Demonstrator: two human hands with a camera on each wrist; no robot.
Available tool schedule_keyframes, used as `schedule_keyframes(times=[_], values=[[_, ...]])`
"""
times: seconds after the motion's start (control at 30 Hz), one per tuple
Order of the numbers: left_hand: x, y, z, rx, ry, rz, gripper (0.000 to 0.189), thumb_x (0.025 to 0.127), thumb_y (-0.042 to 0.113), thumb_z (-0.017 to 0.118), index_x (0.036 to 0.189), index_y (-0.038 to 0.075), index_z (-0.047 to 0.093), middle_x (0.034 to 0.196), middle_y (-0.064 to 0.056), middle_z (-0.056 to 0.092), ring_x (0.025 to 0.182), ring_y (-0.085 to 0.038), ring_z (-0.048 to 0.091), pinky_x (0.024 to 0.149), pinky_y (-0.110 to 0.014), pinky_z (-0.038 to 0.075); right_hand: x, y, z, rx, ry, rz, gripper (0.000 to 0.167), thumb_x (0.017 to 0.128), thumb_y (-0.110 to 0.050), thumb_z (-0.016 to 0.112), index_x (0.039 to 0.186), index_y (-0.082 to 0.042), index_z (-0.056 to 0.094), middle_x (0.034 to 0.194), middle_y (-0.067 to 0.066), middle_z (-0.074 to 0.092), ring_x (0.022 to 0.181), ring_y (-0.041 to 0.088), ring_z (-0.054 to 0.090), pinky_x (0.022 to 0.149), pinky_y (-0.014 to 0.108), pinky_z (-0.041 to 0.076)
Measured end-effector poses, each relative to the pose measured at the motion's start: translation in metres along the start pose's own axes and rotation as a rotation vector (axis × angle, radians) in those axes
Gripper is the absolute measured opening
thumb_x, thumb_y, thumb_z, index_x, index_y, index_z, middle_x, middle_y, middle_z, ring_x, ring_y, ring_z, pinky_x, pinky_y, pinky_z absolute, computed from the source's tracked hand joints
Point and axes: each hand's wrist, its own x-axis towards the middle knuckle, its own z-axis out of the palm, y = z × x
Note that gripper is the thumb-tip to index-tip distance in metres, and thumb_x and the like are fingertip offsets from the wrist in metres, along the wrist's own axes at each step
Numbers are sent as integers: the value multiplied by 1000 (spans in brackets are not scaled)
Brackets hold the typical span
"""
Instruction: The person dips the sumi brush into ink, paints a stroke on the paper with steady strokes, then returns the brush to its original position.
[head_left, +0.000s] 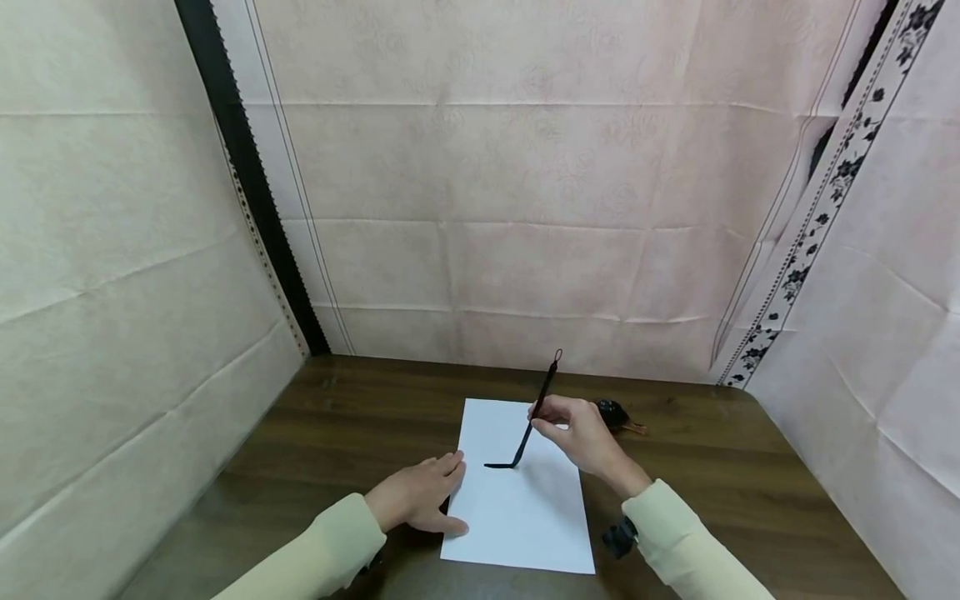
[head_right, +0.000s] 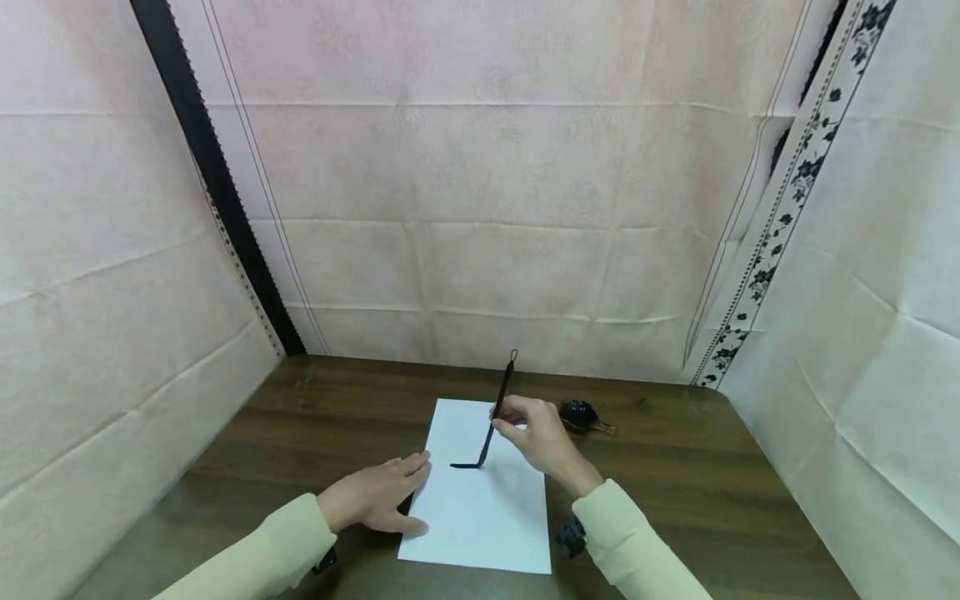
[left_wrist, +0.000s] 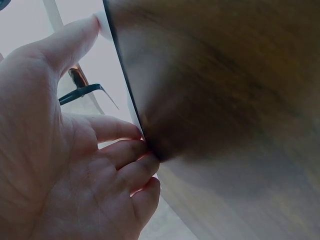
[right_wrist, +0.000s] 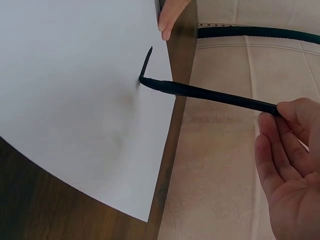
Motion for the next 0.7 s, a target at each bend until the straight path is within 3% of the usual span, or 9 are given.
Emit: schedule_keyframes(times=[0.4,0.7], values=[[3,-2,3,-4,-8,9,98,90,67,71,163,10,41,173,-9,35,160,-24,36,130,-44,33,-5,4,-13,22,-24,26,15,98,-10,75,111,-17,78,108,2,81,98,15,76,90,42,64],[5,-4,4,-9,-8,12,98,90,68,71,163,10,41,173,-8,34,161,-24,35,130,-45,33,-8,8,-21,2,-29,30,13,99,-10,74,110,-15,78,109,5,80,99,17,77,86,28,64]])
